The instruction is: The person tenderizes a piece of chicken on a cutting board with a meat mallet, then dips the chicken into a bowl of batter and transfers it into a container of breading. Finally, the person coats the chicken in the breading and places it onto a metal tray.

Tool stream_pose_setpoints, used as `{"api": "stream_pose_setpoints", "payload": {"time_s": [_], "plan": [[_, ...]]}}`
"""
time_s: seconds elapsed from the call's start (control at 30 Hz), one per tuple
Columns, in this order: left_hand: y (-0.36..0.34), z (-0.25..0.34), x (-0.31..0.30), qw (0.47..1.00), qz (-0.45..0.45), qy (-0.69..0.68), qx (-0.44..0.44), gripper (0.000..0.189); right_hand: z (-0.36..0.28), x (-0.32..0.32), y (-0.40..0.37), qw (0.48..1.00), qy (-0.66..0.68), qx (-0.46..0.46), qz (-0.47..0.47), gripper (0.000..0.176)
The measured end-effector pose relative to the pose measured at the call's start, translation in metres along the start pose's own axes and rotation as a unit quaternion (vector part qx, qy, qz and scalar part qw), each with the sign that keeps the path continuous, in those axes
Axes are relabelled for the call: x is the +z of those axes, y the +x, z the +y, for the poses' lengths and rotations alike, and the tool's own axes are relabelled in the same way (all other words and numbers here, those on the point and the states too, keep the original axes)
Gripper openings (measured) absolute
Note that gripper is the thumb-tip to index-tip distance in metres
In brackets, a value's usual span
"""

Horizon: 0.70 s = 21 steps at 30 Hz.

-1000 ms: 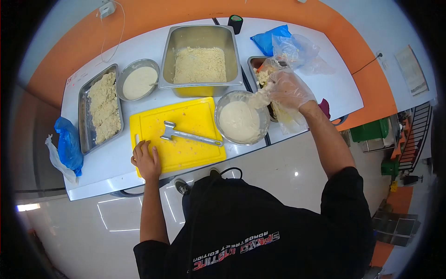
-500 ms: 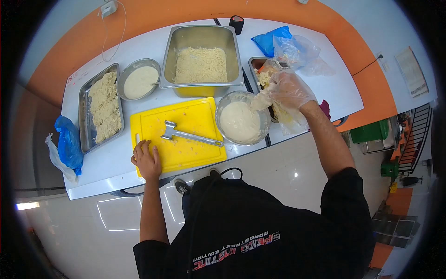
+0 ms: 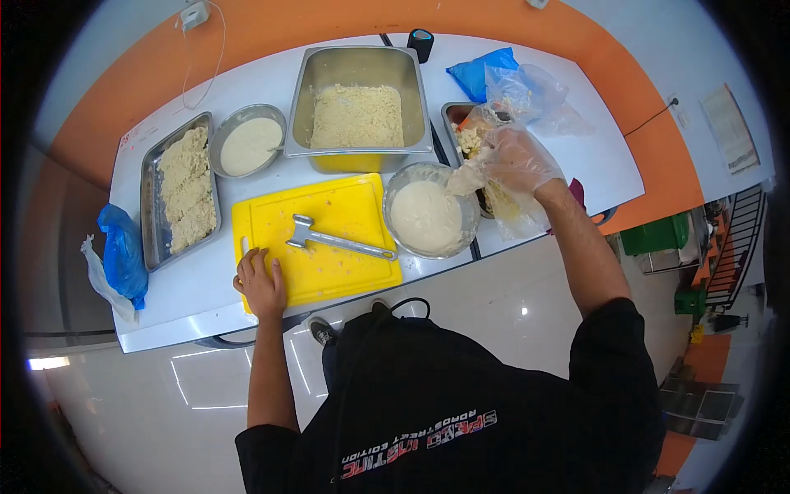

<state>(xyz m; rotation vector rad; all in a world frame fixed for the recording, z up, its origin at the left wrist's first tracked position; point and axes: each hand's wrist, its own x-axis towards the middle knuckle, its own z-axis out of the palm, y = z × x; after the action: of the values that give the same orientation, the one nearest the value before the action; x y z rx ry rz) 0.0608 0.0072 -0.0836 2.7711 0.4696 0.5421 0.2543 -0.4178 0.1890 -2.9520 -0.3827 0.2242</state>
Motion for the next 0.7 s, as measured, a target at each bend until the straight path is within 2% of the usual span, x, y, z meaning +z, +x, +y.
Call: {"api": "stream_pose_setpoints", "payload": {"time_s": [0.13,0.33,0.53,0.7], "plan": [[-0.0001,0.0005,-0.0003,1.000,0.004,-0.001,0.002,0.035,-0.0012,-0.0013,-0.0038,1.000,0.002,-0.018,0.025,0.035],[-0.0004,-0.0001,-0.0003,1.000,0.005,0.001,0.006,0.034,-0.0072,-0.0067,-0.0041,1.000,-0.008,-0.003,-0.009,0.035],[-0.0002,0.0007,-0.0006,1.000,0.001,0.006,0.003,0.035,-0.0012,-0.0002,-0.0033,1.000,-0.001,-0.010,0.018,0.033],[-0.0004,0.0005,-0.0003,1.000,-0.002,0.005,0.000,0.036,-0.0091,-0.0083,-0.0091,1.000,0.001,-0.001,0.003,0.034]]}}
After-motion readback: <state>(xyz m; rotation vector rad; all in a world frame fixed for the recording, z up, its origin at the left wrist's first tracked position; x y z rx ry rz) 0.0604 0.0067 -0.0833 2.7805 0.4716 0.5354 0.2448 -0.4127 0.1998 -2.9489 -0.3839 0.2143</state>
